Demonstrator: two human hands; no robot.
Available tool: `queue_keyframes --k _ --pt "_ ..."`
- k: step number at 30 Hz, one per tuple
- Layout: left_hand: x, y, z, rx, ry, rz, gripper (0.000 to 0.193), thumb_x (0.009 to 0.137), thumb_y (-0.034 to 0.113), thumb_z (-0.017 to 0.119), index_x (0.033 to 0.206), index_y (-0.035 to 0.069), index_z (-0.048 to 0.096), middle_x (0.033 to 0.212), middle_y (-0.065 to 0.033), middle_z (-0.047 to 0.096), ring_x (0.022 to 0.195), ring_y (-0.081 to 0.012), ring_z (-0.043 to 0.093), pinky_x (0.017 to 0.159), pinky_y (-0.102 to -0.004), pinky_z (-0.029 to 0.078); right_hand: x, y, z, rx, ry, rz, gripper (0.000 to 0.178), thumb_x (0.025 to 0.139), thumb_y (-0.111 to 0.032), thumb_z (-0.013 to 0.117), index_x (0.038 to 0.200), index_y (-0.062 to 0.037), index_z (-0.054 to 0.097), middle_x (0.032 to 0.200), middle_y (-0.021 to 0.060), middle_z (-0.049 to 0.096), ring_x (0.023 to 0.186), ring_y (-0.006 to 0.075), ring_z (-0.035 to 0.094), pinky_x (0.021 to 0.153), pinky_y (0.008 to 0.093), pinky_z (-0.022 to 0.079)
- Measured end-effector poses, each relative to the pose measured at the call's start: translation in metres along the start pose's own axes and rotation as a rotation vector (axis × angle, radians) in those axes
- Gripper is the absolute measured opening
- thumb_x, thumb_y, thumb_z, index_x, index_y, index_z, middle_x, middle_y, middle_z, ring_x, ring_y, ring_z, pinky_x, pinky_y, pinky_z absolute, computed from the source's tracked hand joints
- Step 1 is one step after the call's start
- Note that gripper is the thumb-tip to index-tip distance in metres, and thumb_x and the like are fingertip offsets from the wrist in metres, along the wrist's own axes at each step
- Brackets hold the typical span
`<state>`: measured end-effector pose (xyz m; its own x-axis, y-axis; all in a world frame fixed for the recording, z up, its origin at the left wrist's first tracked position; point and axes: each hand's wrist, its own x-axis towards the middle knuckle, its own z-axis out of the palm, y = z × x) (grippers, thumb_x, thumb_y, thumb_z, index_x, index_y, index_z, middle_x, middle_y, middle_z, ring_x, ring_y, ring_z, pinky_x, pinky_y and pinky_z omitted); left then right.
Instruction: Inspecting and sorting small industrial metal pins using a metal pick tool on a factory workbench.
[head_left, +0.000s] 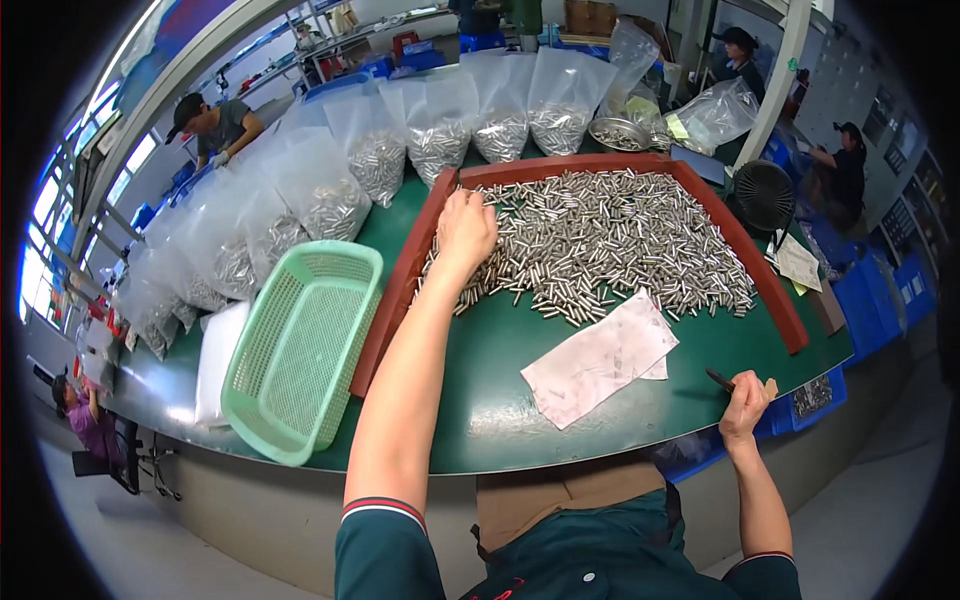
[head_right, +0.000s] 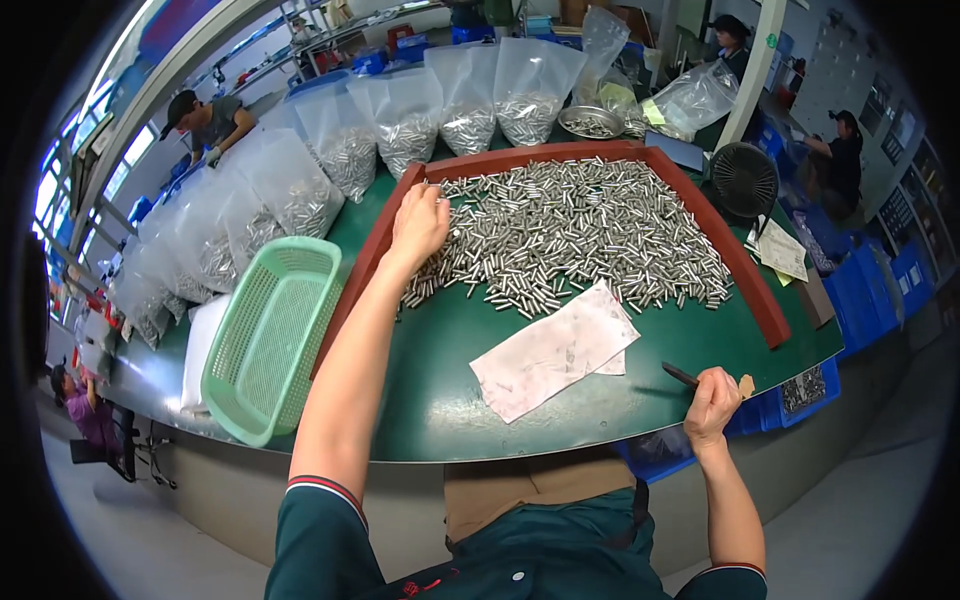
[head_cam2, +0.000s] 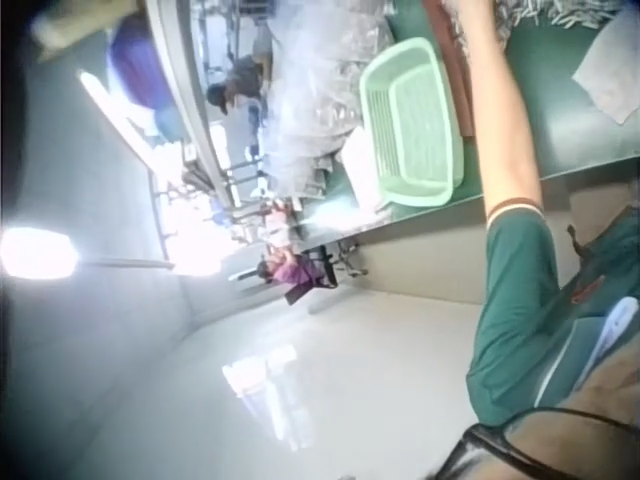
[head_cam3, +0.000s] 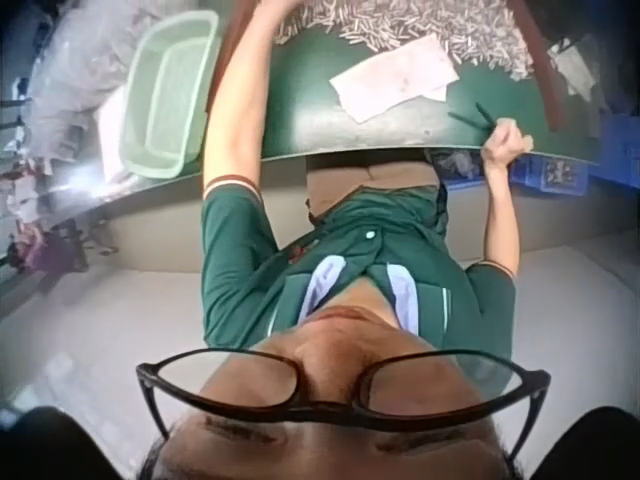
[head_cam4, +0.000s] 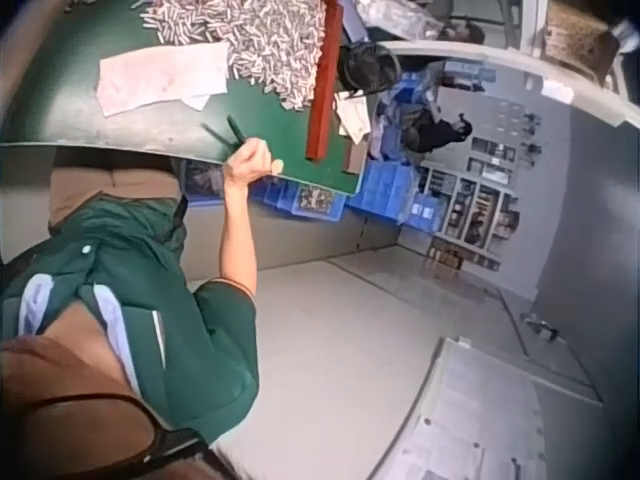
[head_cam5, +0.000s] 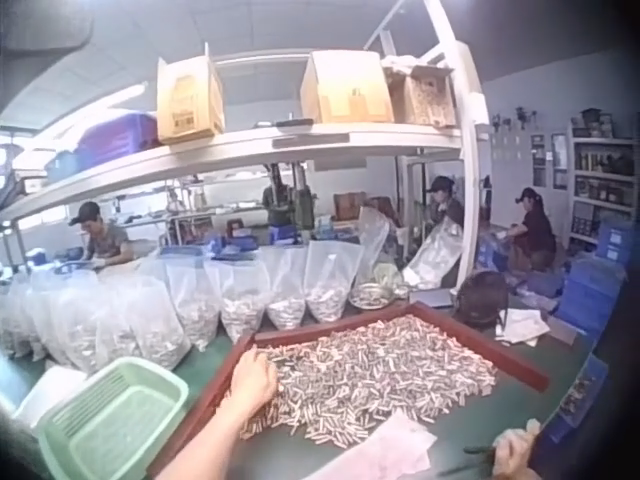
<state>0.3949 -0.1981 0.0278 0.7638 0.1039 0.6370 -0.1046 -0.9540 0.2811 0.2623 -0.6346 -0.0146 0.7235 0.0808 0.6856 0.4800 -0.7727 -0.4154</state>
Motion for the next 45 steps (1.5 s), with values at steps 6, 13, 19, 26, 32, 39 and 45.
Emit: queue_keyframes --k 6,13,19,26,32,39,45 --pt "0.006 -0.029 0.014 -0.059 -0.362 -0.279 0.06 0.083 0.05 0.037 0.122 0.005 0.042 0.125 -0.0178 0.041 0.118 -0.0338 0.034 0.097 -0.0422 0.027 0.011 -0.011 0.003 0.063 0.023 0.025 0.021 0.076 -0.008 0.039 0.057 -0.0004 0.043 0.053 0.0122 0.045 0.048 0.0281 0.044 0.048 0.0358 0.033" --pt "-0.03 0.017 -0.002 -0.053 -0.403 -0.028 0.067 0.077 0.054 0.046 0.128 0.012 0.038 0.126 -0.0101 0.04 0.117 -0.0275 0.035 0.098 -0.0412 0.021 0.016 -0.014 0.003 0.052 -0.008 -0.012 0.019 0.071 -0.001 0.043 0.053 -0.0019 0.038 0.049 0.0099 0.036 0.043 0.0255 0.036 0.045 0.0355 0.025" --pt "-0.048 0.056 -0.011 -0.003 -0.46 0.154 0.066 0.072 0.053 0.053 0.127 0.02 0.039 0.129 -0.0104 0.035 0.113 -0.0316 0.035 0.097 -0.0441 0.021 0.016 -0.017 0.0 0.056 -0.052 0.032 0.019 0.071 -0.002 0.045 0.054 -0.0022 0.04 0.049 0.0095 0.038 0.044 0.0256 0.037 0.045 0.0355 0.026" --pt "-0.069 0.08 -0.017 0.06 -0.522 0.116 0.072 0.077 0.054 0.047 0.133 0.015 0.026 0.138 -0.0159 0.018 0.125 -0.0418 0.017 0.101 -0.0527 0.011 0.02 -0.025 -0.001 0.293 -0.14 0.317 0.02 0.081 -0.014 0.049 0.067 -0.0014 0.042 0.053 0.0069 0.04 0.046 0.0201 0.038 0.046 0.0316 0.03" --pt "-0.041 0.069 -0.012 -0.087 -0.16 -0.063 0.04 0.082 0.033 0.05 0.109 0.002 0.053 0.117 -0.0167 0.047 0.108 -0.0327 0.044 0.092 -0.0447 0.03 0.037 -0.04 -0.007 0.483 -0.257 0.448 0.014 0.082 -0.009 0.049 0.072 -0.0032 0.041 0.058 -0.0018 0.035 0.052 0.0054 0.031 0.045 0.0224 0.025" --pt "0.021 -0.03 0.027 0.062 -0.065 -0.154 0.03 0.086 0.026 0.044 0.098 0.002 0.055 0.104 -0.0165 0.051 0.097 -0.0331 0.048 0.084 -0.0391 0.038 0.031 -0.038 0.001 0.456 -0.21 0.412 0.017 0.075 -0.01 0.057 0.068 -0.0017 0.044 0.05 0.0042 0.04 0.042 0.0125 0.037 0.041 0.0271 0.029" --pt "0.027 -0.058 0.059 0.202 -0.232 -0.148 0.038 0.082 0.032 0.047 0.103 0.0 0.049 0.104 -0.0198 0.05 0.099 -0.0361 0.044 0.083 -0.0445 0.038 0.03 -0.041 0.002 0.413 -0.233 0.433 0.016 0.072 -0.008 0.057 0.067 -0.0021 0.044 0.05 0.0057 0.041 0.041 0.0158 0.039 0.041 0.0289 0.03"
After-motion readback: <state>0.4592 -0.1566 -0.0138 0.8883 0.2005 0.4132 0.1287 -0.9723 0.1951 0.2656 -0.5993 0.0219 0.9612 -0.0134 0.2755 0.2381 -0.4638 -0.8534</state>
